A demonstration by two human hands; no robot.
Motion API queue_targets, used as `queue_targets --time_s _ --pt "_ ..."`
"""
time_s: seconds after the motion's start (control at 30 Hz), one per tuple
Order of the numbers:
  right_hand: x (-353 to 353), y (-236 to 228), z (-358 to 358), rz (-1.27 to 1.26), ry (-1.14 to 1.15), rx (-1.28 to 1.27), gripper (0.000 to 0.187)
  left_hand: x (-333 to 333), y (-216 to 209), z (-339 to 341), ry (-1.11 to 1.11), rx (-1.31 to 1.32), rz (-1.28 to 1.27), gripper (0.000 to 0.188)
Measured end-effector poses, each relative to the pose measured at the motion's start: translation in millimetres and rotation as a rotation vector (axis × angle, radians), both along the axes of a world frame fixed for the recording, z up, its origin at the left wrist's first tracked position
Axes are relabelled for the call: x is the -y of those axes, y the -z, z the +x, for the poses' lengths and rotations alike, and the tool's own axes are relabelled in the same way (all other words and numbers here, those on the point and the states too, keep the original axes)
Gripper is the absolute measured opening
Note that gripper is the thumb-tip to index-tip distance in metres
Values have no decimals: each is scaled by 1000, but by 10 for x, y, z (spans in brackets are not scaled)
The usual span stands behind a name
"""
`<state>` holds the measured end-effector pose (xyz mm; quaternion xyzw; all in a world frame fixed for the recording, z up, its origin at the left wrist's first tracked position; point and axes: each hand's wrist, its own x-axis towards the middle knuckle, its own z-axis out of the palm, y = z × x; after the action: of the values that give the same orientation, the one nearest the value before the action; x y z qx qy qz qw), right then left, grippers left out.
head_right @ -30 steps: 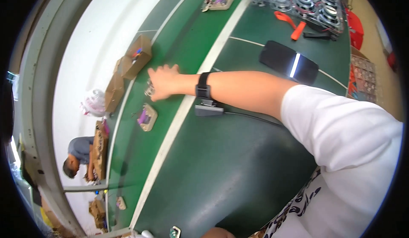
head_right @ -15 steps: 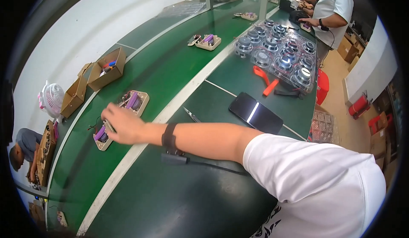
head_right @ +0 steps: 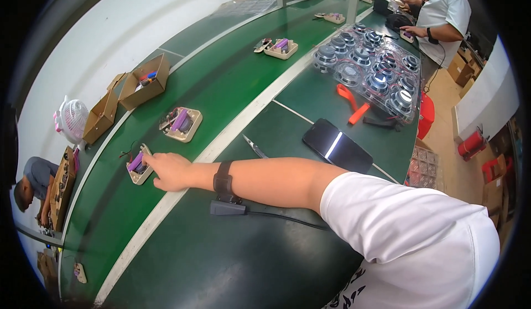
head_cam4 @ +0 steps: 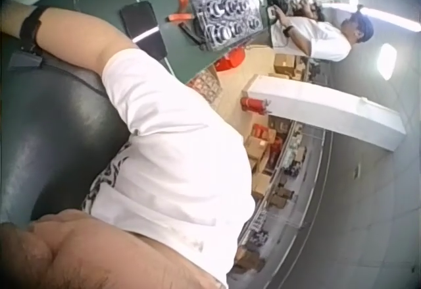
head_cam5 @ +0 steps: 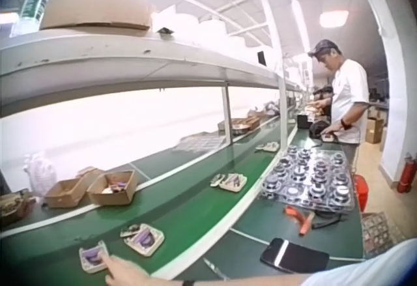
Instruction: The recorder is assembling electronic circuit boards into plastic housings on an assembly line.
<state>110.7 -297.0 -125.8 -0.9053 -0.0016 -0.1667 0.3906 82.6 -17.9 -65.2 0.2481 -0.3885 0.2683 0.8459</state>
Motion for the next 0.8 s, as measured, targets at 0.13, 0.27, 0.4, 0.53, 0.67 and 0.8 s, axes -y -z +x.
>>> queue_targets --time_s 0.13,0.27,0.4,0.53,0.67,0.8 --pt "20 73 39 -99 1 60 49 -50 -19 10 94 17 -47 29" --pt "-22 73 64 -140 -6 17 47 -138 -4 25 179 27 -95 31" --pt "6 67 55 -156 48 28 42 -267 -13 30 247 44 -142 33" --pt "-8 39 39 -147 74 -9 38 -318 -31 48 340 64 -189 35" --pt "-45 64 63 -167 77 35 36 -358 -44 57 434 79 -230 37" --pt "27 32 63 -194 136 -25 36 -467 -82 57 505 102 -267 39"
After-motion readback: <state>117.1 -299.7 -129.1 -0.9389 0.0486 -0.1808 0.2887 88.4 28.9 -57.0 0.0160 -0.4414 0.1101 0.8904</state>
